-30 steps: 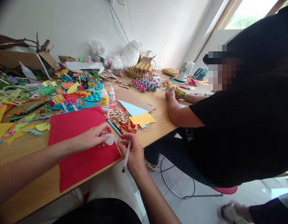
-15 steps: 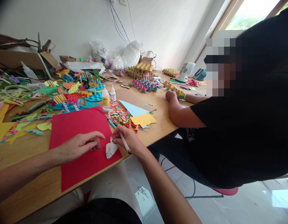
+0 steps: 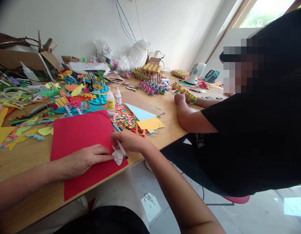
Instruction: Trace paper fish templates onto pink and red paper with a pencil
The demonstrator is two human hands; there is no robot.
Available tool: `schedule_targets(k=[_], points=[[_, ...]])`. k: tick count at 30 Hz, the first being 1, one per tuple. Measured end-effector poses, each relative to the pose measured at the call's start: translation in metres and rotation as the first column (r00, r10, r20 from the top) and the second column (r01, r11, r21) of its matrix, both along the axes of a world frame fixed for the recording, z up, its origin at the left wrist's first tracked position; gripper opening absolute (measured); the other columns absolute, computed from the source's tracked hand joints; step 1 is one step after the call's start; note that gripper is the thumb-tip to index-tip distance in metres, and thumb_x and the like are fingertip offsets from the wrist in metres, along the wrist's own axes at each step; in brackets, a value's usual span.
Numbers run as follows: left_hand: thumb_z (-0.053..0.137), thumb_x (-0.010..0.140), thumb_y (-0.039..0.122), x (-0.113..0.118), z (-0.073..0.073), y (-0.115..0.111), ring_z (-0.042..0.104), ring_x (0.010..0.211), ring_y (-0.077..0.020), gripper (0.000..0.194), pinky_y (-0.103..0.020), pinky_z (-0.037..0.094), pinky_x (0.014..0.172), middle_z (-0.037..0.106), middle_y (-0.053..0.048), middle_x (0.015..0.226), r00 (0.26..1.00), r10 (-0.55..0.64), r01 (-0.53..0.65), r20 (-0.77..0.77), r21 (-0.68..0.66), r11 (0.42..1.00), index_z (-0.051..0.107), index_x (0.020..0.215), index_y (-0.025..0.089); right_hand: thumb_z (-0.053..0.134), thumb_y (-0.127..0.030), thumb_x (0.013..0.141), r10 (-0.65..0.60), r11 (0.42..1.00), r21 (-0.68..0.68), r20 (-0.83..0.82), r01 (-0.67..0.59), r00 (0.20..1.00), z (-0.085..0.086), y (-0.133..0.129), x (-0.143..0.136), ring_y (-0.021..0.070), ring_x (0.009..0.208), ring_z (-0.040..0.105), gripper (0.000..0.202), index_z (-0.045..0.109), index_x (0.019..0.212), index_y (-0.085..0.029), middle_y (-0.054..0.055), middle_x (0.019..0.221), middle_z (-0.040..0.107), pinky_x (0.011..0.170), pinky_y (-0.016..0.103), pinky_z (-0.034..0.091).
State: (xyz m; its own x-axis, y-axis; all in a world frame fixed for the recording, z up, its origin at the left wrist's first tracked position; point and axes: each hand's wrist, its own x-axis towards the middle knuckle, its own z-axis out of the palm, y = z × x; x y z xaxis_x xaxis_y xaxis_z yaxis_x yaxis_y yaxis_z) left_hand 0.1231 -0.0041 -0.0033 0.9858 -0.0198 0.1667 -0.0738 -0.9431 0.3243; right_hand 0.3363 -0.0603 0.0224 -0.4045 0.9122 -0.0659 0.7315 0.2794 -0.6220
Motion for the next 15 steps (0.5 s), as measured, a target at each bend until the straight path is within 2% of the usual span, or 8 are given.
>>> schedule_targets(k=[3, 7, 11, 15], points=[[0.033, 0.094, 0.01, 0.001, -0.004, -0.001, 0.053, 0.105, -0.0213, 0.041, -0.033, 0.043, 0.093, 0.06, -0.006, 0.115, 1.0, 0.001, -0.001, -0.007, 0.1, 0.995, 0.054, 0.126, 0.026, 0.056, -0.001, 0.076, 0.006, 0.997, 0.073, 0.073, -0.011, 0.997, 0.001, -0.002, -0.007, 0.0104, 0.065, 0.053, 0.016, 0.055, 0.079, -0.017, -0.002, 0.073, 0.06, 0.056, 0.018, 0.035], [0.036, 0.095, 0.011, 0.002, -0.005, -0.005, 0.053, 0.102, -0.0229, 0.037, -0.035, 0.043, 0.092, 0.058, -0.007, 0.114, 1.0, -0.002, 0.005, -0.017, 0.18, 0.984, 0.056, 0.123, 0.023, 0.051, 0.003, 0.076, -0.021, 0.984, 0.177, 0.106, 0.002, 0.994, 0.0, -0.008, -0.01, 0.0106, 0.066, 0.053, 0.021, 0.056, 0.082, -0.016, -0.001, 0.075, 0.062, 0.056, 0.019, 0.034], [0.037, 0.094, 0.011, 0.001, -0.002, -0.006, 0.053, 0.098, -0.0226, 0.035, -0.034, 0.045, 0.088, 0.059, -0.007, 0.112, 0.999, 0.021, -0.011, -0.041, 0.221, 0.975, 0.057, 0.12, 0.022, 0.061, -0.003, 0.074, -0.238, 0.939, 0.256, -0.003, 0.231, 0.971, -0.001, -0.025, -0.001, 0.0103, 0.064, 0.054, 0.018, 0.056, 0.084, -0.017, -0.002, 0.074, 0.062, 0.058, 0.019, 0.036], [0.038, 0.094, 0.012, 0.0, -0.007, -0.005, 0.053, 0.101, -0.0218, 0.035, -0.033, 0.044, 0.09, 0.058, -0.007, 0.115, 0.999, 0.028, -0.022, -0.023, 0.234, 0.972, 0.056, 0.122, 0.024, 0.067, -0.009, 0.074, -0.308, 0.922, 0.217, -0.091, 0.321, 0.947, -0.008, -0.054, 0.004, 0.0125, 0.069, 0.058, 0.019, 0.057, 0.087, -0.019, -0.001, 0.081, 0.065, 0.061, 0.02, 0.041]])
